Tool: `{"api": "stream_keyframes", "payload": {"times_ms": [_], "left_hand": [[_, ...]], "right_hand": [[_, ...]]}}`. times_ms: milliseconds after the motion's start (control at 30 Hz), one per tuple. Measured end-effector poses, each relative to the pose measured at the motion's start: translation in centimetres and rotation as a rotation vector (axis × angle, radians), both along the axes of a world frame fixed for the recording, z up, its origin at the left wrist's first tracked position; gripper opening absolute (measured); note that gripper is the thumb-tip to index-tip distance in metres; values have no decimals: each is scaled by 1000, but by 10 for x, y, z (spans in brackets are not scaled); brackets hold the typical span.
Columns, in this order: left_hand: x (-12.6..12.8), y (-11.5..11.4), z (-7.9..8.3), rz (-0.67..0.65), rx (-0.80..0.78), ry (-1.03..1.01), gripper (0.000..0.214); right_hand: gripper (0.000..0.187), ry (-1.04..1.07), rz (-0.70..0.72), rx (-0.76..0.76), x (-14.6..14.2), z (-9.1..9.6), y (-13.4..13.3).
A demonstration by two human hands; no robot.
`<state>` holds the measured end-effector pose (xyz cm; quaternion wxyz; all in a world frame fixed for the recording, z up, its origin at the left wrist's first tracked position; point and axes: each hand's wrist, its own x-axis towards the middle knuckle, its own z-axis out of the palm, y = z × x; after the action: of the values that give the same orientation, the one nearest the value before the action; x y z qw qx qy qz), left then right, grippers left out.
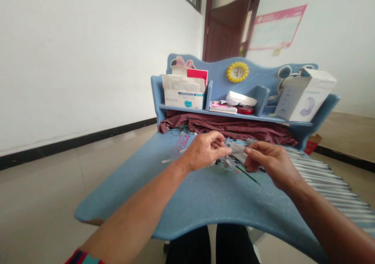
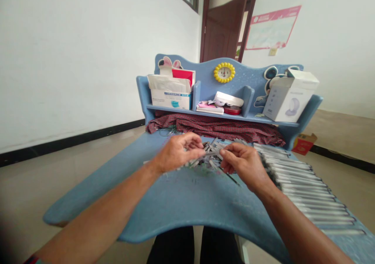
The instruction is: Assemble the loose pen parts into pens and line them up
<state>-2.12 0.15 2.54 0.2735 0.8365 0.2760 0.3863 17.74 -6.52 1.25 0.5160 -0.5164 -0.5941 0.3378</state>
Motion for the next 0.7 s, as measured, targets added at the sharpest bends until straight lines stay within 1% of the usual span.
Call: {"api": "stream_keyframes", "payload": {"times_ms": [33, 100, 133, 167, 200, 267, 333, 400, 500, 567, 700], "left_hand": [[-7, 8, 3, 94, 2, -28, 24], [-20, 25, 7, 275, 14, 24, 21], [-25, 32, 7, 340, 17, 82, 19], [-29, 37, 6, 370, 18, 154, 17], [-31, 41, 3, 383, 17, 232, 16], [-29, 43, -4, 368, 24, 384, 15], [-21, 39, -11, 337, 42, 509, 16], [-10, 31, -18, 318, 89, 598, 15], [4, 19, -25, 315, 236, 694, 17], [10, 13, -27, 311, 301, 773, 19], [15, 9, -27, 322, 306, 894, 20]], "right_hand": [[32, 42, -25, 9, 4, 1, 3], [30, 132, -61, 5, 12, 1, 8], [30, 179, -74, -5, 16, -1, 11], [30, 224, -84, -19, 19, -4, 13], [30, 264, -90, -37, 22, -8, 15], [29, 318, -94, -68, 26, -17, 17], [29, 334, -95, -83, 30, -24, 18], [28, 327, -107, -72, 33, -27, 17], [28, 312, -141, -43, 36, -24, 16], [28, 303, -165, -33, 36, -21, 15], [28, 290, -180, -16, 35, -18, 13]]}}
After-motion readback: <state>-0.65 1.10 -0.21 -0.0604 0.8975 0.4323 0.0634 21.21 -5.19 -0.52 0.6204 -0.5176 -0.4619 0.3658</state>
